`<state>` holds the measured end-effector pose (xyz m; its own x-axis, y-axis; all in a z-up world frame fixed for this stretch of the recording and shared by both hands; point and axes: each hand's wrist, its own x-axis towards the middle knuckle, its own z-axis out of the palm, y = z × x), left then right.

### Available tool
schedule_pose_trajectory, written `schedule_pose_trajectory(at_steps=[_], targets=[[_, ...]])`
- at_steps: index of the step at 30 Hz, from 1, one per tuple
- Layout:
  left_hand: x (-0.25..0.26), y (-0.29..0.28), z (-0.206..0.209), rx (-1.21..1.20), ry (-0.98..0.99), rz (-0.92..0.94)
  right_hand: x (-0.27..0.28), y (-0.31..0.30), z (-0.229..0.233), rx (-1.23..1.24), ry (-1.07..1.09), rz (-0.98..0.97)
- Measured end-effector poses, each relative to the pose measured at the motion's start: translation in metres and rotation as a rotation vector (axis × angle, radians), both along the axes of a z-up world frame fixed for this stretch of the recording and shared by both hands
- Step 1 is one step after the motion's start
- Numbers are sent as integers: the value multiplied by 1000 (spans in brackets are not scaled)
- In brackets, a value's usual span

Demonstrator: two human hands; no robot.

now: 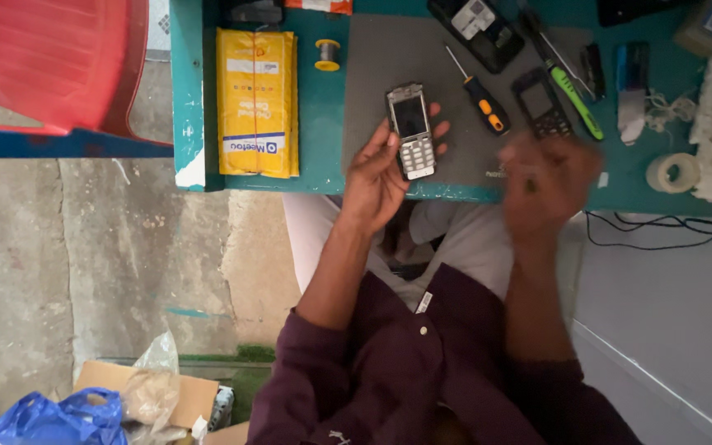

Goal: The person disassembles a mobile phone, removes the battery, and then uses a screwdriver to open another phone. They handle the phone's internal components and casing throughout the process.

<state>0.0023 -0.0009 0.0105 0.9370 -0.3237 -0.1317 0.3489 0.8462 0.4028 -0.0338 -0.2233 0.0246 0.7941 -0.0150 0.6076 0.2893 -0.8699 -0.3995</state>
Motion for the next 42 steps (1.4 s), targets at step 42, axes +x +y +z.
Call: schedule_pose_trajectory(at_steps=[42], targets=[[-3, -5, -17, 87, -34, 33, -18, 67, -16, 251, 230, 293]])
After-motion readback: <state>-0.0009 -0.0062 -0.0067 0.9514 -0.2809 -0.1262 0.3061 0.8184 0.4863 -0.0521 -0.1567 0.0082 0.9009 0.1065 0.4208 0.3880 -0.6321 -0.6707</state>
